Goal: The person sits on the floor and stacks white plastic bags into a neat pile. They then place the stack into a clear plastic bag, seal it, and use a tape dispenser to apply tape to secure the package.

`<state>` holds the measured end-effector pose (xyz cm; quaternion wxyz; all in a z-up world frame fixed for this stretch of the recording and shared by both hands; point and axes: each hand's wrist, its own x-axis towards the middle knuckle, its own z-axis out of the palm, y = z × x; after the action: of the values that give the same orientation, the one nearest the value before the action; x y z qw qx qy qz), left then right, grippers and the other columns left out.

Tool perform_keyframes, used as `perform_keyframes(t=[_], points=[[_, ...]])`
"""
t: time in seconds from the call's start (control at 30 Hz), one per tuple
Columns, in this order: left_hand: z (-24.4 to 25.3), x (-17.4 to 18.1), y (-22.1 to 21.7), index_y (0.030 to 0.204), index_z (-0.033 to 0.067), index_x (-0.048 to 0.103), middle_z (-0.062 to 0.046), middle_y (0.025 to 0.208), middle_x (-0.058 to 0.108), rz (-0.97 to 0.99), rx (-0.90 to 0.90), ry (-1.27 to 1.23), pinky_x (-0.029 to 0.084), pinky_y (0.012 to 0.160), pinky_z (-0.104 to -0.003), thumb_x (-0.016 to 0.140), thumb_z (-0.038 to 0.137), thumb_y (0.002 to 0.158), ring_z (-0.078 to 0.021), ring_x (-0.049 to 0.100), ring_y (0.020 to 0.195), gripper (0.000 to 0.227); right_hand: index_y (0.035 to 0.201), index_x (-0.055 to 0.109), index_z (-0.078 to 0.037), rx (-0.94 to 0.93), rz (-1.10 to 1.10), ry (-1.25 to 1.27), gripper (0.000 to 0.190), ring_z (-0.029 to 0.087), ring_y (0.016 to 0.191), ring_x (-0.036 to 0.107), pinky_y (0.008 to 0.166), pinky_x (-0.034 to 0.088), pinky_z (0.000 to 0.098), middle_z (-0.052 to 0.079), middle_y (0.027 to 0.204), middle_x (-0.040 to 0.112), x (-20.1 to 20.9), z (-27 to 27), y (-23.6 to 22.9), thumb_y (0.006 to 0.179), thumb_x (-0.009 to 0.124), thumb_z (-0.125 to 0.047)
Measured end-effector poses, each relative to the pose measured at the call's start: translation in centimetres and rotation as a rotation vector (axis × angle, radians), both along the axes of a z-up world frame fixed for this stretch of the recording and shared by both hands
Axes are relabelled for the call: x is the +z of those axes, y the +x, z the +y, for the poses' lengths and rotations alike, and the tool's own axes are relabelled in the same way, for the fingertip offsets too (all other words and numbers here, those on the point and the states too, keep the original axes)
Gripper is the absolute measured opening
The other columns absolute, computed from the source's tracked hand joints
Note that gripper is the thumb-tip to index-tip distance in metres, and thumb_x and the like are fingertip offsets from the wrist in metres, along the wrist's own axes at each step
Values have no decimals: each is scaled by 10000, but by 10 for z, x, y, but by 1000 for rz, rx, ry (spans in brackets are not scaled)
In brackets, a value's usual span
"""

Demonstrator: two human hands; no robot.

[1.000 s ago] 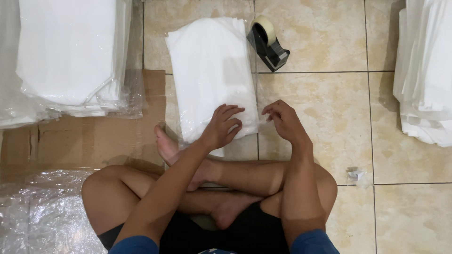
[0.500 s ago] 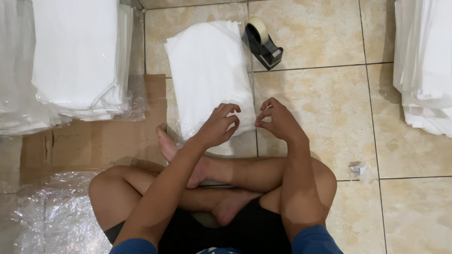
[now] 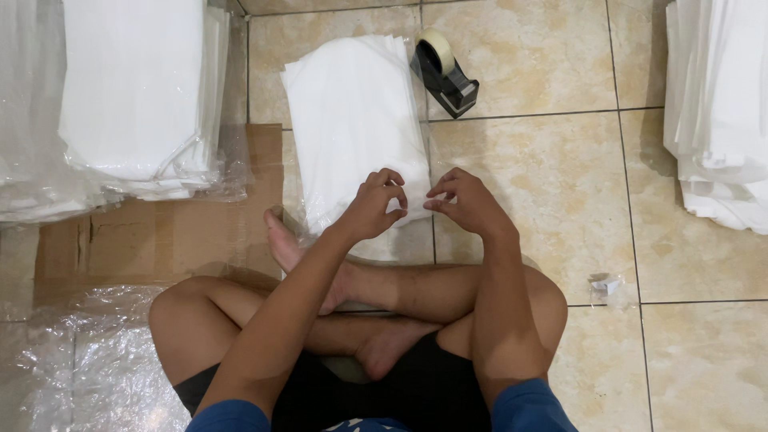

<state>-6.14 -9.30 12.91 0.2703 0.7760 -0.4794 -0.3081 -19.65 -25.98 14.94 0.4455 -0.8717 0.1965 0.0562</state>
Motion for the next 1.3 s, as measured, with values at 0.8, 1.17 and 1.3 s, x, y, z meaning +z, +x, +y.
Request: perform_keyframes(t=[0.8,1.17,1.3], points=[[0,1,-3,929,126,629,-108,1339,469,506,189,27,255,1100,-585,594,213,905,-397,372,1334,98,1053,722,-51,82,129,26,253,334,849,621,774,490,405,162,875,600,4,2,3,905,595,-211],[5,4,-9,1022,149,615,-94,1388,421,434,147,37,177,1126,-553,589,289,924,-363,331,1366,173,931,717,-169,234,207,-85,133,304,882,628,798,499,419,91,886,585,-21,4,8,885,627,-254],[7,-28,-14,1156,152,568,-88,1391,367,239,45,69,94,1125,-552,653,420,875,-333,267,1386,398,896,666,-112,232,207,-87,135,310,902,626,795,495,426,102,922,585,-29,5,9,902,603,-230]])
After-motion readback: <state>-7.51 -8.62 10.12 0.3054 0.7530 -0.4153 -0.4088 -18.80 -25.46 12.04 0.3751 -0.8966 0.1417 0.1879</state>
